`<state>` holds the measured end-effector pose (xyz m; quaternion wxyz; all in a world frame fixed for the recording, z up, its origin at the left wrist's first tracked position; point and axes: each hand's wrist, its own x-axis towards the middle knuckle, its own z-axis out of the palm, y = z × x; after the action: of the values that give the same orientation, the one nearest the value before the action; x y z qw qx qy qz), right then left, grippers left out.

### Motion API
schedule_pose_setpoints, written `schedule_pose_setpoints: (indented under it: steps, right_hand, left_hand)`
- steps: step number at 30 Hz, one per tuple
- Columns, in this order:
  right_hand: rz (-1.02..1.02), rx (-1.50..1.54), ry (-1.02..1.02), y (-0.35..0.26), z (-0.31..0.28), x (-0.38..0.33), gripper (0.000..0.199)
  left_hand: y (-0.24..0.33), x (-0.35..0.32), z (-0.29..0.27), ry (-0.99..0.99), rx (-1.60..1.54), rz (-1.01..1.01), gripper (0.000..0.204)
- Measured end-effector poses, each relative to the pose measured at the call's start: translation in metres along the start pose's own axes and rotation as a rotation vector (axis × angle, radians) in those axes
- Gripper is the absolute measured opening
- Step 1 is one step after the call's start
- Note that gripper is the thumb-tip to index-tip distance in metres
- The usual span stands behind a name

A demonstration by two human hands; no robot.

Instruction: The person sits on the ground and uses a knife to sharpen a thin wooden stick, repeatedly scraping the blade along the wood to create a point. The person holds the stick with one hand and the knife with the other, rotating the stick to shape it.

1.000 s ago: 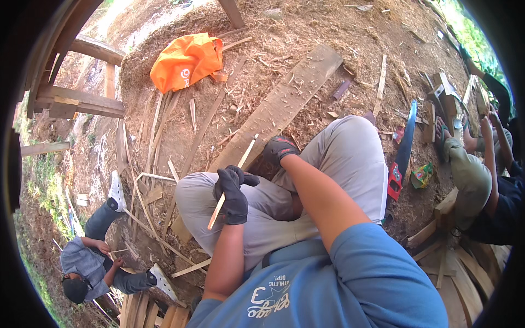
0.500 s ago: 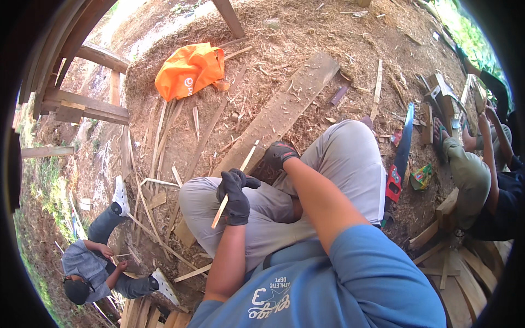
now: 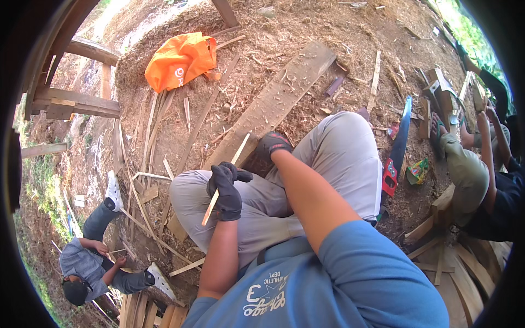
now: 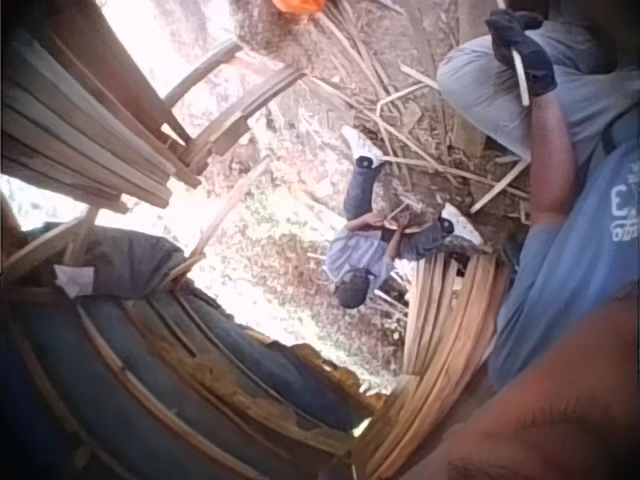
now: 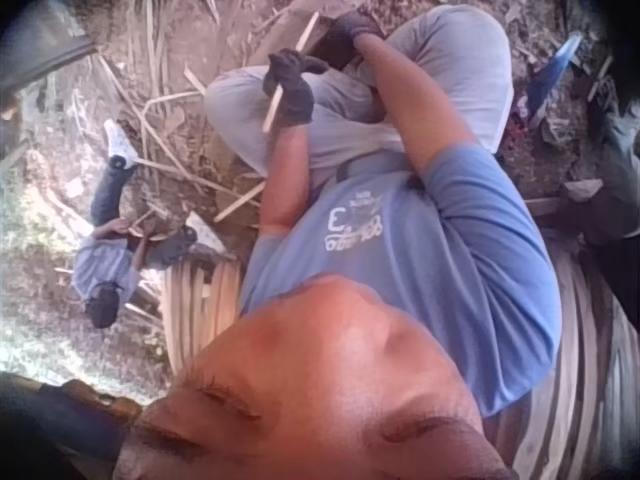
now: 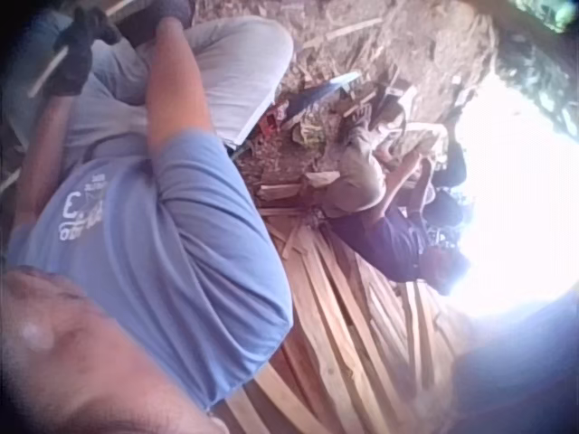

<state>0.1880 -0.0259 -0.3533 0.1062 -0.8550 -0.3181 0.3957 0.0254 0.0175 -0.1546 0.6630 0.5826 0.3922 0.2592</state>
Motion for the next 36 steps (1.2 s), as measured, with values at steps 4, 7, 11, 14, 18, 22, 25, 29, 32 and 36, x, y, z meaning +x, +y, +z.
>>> schedule_pose_setpoints:
  steps: [4,7,11,14,18,22,25,29,32,36]
  right_hand:
    - [0.048,-0.027,-0.038,-0.005,-0.01,0.002,0.027]
    - [-0.089,-0.123,-0.091,0.0,-0.013,0.004,0.029]
    - [-0.508,-0.4,-0.148,0.012,-0.011,0.011,0.029]
    - [-0.492,-0.46,-0.243,-0.006,-0.025,-0.001,0.031]
    - [-0.172,-0.125,-0.045,0.013,0.004,0.01,0.027]
    - [-0.036,-0.118,-0.066,0.011,0.005,0.019,0.026]
    - [-0.033,-0.062,-0.013,0.002,-0.002,0.012,0.027]
    - [-0.243,-0.212,-0.132,0.009,-0.008,0.013,0.03]
    - [-0.346,-0.311,-0.243,0.011,-0.008,0.016,0.035]
    - [-0.361,-0.341,-0.263,0.0,-0.012,0.012,0.032]
  left_hand:
    - [-0.01,0.001,-0.002,-0.019,0.101,0.045,0.06]
    - [0.003,0.001,0.003,0.016,-0.061,-0.01,0.057]
    - [0.003,0.002,0.002,0.001,-0.089,-0.002,0.056]
    - [-0.001,0.003,-0.002,0.013,-0.085,0.034,0.056]
    - [0.002,0.003,0.001,0.004,-0.065,0.029,0.057]
    - [-0.01,0.003,-0.004,-0.007,0.084,0.067,0.059]
    - [-0.004,-0.001,-0.005,-0.016,0.081,0.033,0.06]
    - [-0.004,0.006,-0.001,0.006,-0.069,0.036,0.057]
    - [-0.004,0.004,-0.005,-0.027,-0.077,0.021,0.055]
    - [0.0,0.003,-0.007,0.008,-0.061,0.009,0.056]
